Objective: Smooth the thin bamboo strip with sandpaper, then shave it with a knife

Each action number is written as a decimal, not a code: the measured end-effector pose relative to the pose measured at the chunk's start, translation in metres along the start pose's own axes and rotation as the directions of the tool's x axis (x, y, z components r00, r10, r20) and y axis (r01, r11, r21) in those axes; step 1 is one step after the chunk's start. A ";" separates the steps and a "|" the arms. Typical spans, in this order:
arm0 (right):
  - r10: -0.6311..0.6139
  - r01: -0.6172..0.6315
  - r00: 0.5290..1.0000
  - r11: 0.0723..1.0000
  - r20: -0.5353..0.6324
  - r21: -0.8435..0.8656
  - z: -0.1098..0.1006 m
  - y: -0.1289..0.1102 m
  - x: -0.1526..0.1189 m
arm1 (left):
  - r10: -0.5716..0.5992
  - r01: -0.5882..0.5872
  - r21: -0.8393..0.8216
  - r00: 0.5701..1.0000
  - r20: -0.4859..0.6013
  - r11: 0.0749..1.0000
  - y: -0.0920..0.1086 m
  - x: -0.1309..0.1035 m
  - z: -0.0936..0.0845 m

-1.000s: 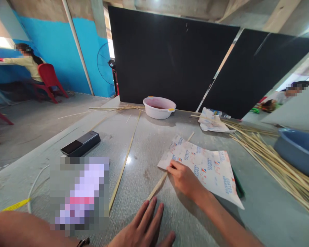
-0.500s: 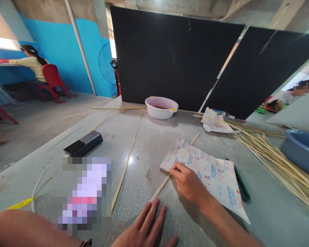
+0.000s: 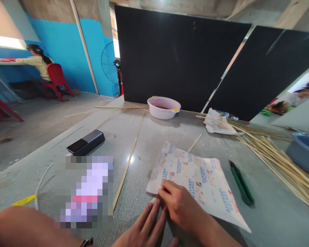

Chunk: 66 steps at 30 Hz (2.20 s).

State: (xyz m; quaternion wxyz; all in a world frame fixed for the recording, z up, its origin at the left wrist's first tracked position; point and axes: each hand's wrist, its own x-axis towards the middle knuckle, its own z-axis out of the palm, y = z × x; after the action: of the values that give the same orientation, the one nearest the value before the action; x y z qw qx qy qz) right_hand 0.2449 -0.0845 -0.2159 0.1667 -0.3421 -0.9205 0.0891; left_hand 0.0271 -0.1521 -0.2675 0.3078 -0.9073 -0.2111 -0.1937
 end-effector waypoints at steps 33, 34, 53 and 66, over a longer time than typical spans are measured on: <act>0.062 -0.065 0.997 0.997 -0.053 -0.044 -0.003 0.017 0.000 | -0.054 0.054 0.021 0.998 -0.034 0.998 0.005 0.002 -0.001; 0.065 -0.067 0.997 0.997 -0.050 -0.042 -0.003 0.017 0.000 | -0.058 0.059 0.020 0.998 -0.033 0.998 0.005 0.002 -0.001; 0.062 -0.060 0.998 0.997 -0.033 0.057 -0.003 0.000 -0.001 | -0.010 0.011 0.048 1.000 -0.024 0.999 -0.002 0.002 -0.004; 0.049 -0.049 0.999 0.999 -0.004 0.007 0.006 -0.009 0.002 | -0.006 0.010 0.051 0.997 -0.074 0.999 -0.003 0.001 -0.004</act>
State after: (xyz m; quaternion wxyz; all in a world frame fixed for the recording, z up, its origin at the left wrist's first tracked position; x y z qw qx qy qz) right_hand 0.2359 -0.0905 -0.2185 0.1678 -0.3640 -0.9112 0.0956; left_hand 0.0256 -0.1518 -0.2629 0.3377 -0.8906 -0.2080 -0.2227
